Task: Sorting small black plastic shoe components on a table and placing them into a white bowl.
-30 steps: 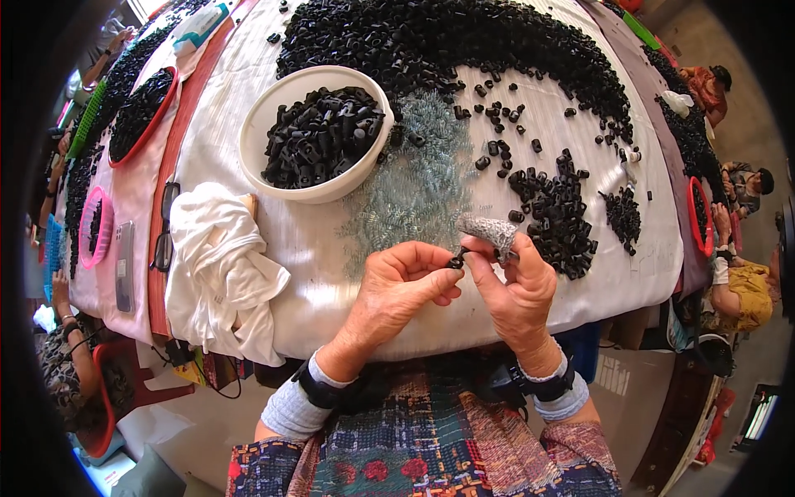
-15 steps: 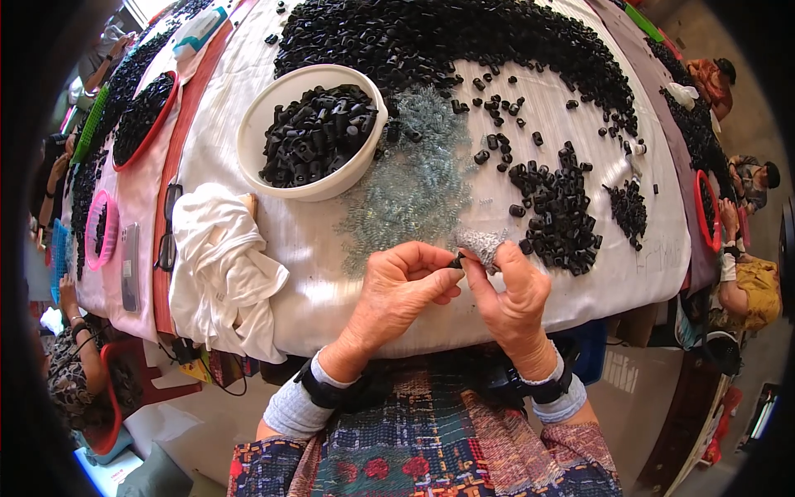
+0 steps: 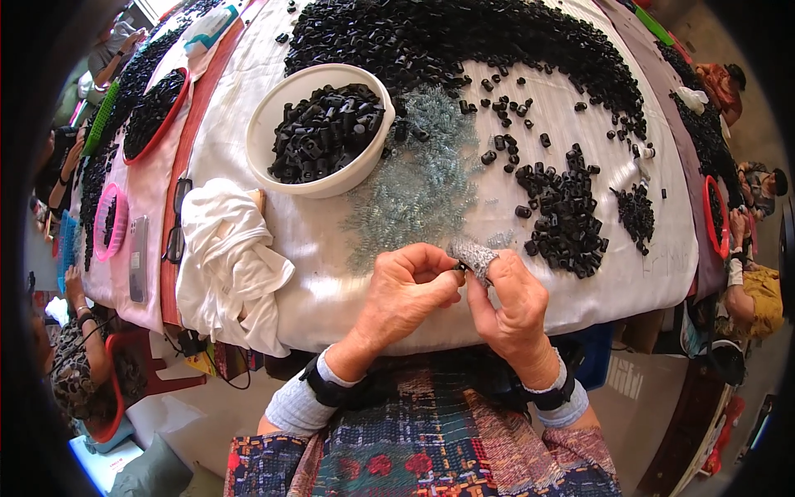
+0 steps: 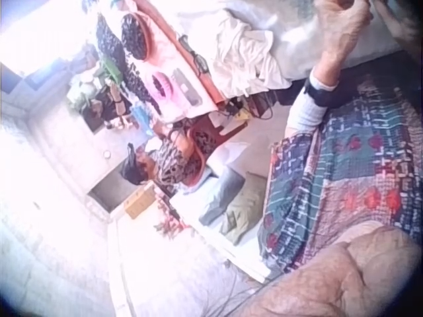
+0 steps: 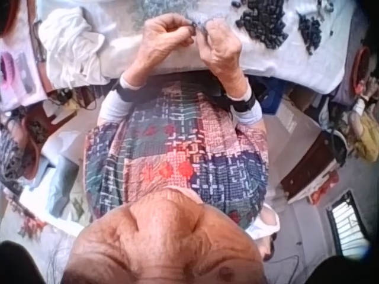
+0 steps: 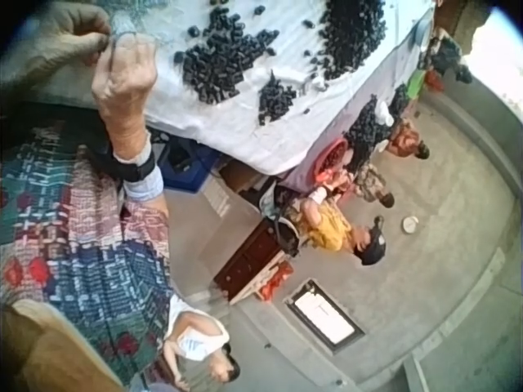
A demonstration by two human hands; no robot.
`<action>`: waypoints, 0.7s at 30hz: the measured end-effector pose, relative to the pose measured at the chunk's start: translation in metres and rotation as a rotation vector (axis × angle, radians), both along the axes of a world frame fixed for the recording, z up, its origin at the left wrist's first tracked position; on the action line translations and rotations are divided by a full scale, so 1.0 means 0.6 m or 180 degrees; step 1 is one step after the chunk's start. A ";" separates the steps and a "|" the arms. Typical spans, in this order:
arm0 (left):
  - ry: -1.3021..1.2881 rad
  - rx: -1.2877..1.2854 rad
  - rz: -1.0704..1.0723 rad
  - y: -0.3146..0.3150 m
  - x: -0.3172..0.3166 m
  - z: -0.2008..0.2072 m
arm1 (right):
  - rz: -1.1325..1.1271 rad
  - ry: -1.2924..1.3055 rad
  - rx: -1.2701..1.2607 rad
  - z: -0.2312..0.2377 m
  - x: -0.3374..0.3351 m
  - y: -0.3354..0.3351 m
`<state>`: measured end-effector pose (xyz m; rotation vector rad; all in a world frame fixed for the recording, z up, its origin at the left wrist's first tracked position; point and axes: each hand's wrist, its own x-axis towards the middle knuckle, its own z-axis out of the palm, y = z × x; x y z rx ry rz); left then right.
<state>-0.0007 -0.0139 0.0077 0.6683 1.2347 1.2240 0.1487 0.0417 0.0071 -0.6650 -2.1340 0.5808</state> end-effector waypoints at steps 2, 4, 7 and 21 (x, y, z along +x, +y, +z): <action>-0.0077 -0.0029 0.0006 0.001 -0.004 0.000 | -0.0032 0.0088 -0.0110 0.010 -0.002 -0.002; -0.0166 -0.0053 -0.0022 0.004 -0.005 0.003 | -0.0097 0.0164 -0.0215 0.015 -0.003 0.000; -0.0481 0.0011 -0.0010 0.002 -0.005 0.006 | -0.0082 0.0016 -0.0025 0.008 -0.006 0.003; -0.0239 0.0144 -0.0124 0.002 -0.008 -0.001 | -0.0148 -0.0678 0.0602 0.005 -0.009 -0.001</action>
